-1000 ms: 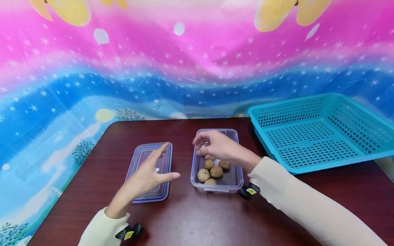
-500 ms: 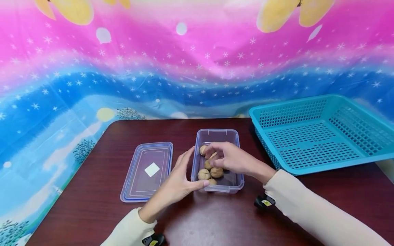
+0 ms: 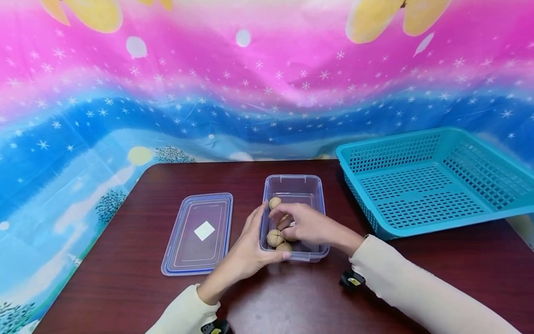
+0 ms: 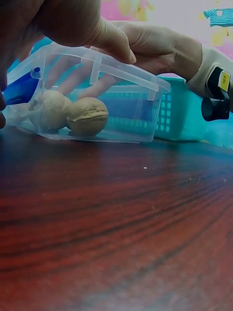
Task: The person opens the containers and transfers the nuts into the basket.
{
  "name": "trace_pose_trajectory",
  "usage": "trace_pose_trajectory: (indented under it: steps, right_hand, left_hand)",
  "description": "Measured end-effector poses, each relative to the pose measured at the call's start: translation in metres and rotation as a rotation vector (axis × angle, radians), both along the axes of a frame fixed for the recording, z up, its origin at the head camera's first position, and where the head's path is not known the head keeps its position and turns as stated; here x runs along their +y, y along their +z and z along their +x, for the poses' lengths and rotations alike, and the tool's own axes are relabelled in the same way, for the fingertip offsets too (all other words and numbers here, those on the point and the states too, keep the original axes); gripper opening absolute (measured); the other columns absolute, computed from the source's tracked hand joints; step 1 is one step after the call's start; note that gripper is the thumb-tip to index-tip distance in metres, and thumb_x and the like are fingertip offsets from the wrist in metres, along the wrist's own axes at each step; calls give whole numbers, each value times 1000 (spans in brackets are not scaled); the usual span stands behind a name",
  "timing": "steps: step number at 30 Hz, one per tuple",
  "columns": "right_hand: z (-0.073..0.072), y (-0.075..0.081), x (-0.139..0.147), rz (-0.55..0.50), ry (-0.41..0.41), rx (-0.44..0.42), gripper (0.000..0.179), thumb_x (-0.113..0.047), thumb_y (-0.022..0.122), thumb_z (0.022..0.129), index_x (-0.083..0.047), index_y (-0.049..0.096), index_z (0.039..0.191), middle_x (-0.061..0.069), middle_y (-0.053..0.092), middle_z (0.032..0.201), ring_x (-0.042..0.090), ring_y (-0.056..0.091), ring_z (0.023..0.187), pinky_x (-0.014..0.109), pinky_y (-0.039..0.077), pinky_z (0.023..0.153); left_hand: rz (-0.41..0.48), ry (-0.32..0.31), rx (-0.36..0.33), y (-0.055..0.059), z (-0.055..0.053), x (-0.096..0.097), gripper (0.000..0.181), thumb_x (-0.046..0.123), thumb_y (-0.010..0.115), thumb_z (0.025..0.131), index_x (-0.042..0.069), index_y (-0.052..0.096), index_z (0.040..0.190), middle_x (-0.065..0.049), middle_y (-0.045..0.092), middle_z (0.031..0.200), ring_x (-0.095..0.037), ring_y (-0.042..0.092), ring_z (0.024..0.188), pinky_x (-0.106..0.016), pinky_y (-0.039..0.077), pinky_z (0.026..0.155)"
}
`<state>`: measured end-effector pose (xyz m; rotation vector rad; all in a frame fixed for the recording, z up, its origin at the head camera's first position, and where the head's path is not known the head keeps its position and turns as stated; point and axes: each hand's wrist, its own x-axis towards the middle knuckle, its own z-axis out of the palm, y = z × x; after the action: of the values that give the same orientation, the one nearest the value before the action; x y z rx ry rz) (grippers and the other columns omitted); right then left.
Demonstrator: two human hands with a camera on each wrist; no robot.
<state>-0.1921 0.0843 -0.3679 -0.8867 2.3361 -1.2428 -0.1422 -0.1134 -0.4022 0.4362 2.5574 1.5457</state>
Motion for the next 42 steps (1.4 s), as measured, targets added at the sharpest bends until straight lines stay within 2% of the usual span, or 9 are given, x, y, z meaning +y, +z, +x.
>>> trace_pose_trajectory:
  steps: [5, 9, 14, 20, 31, 42]
  right_hand:
    - [2, -1, -7, 52, 2, 46, 42, 7, 69, 88, 5, 64, 129, 23, 69, 126, 27, 74, 109, 35, 59, 95]
    - [3, -3, -11, 70, -12, 44, 42, 9, 69, 87, 4, 64, 129, 21, 68, 126, 28, 73, 111, 38, 59, 97]
    - [3, -9, -14, 86, -35, 48, 40, 9, 68, 86, 3, 66, 126, 17, 74, 119, 25, 72, 109, 39, 58, 97]
    - [4, -18, -17, 86, -57, 87, 38, 8, 70, 82, 1, 68, 119, 11, 75, 111, 19, 71, 103, 38, 58, 95]
    - [4, -23, -17, 20, -87, 21, 35, 9, 70, 79, 2, 69, 114, 12, 75, 107, 19, 72, 99, 36, 59, 92]
    - [4, -19, -18, -4, -131, -12, 29, 4, 72, 81, -3, 72, 109, 8, 75, 101, 13, 69, 93, 25, 53, 82]
  left_hand:
    - [-7, -4, -25, -3, 0, -1, 128, 31, 95, 75, 13, 11, 170, -15, 22, 172, -33, 31, 156, -55, 27, 125]
    - [-24, -13, -49, -4, -1, 0, 131, 33, 94, 76, 14, 5, 170, -17, 22, 173, -33, 29, 157, -57, 26, 126]
    - [-20, -15, -75, -4, -1, 1, 133, 33, 94, 77, 16, 1, 170, -16, 20, 173, -30, 28, 157, -54, 25, 127]
    - [-10, -18, -67, -5, -2, 0, 132, 32, 94, 78, 16, 1, 170, -19, 22, 172, -33, 32, 155, -55, 26, 126]
    - [-19, -10, -71, -4, 0, 1, 132, 32, 94, 78, 18, 2, 170, -18, 23, 172, -32, 34, 154, -54, 27, 126]
    - [-20, -19, -75, -4, 0, 0, 131, 34, 93, 79, 17, 2, 170, -19, 22, 172, -35, 31, 156, -59, 27, 125]
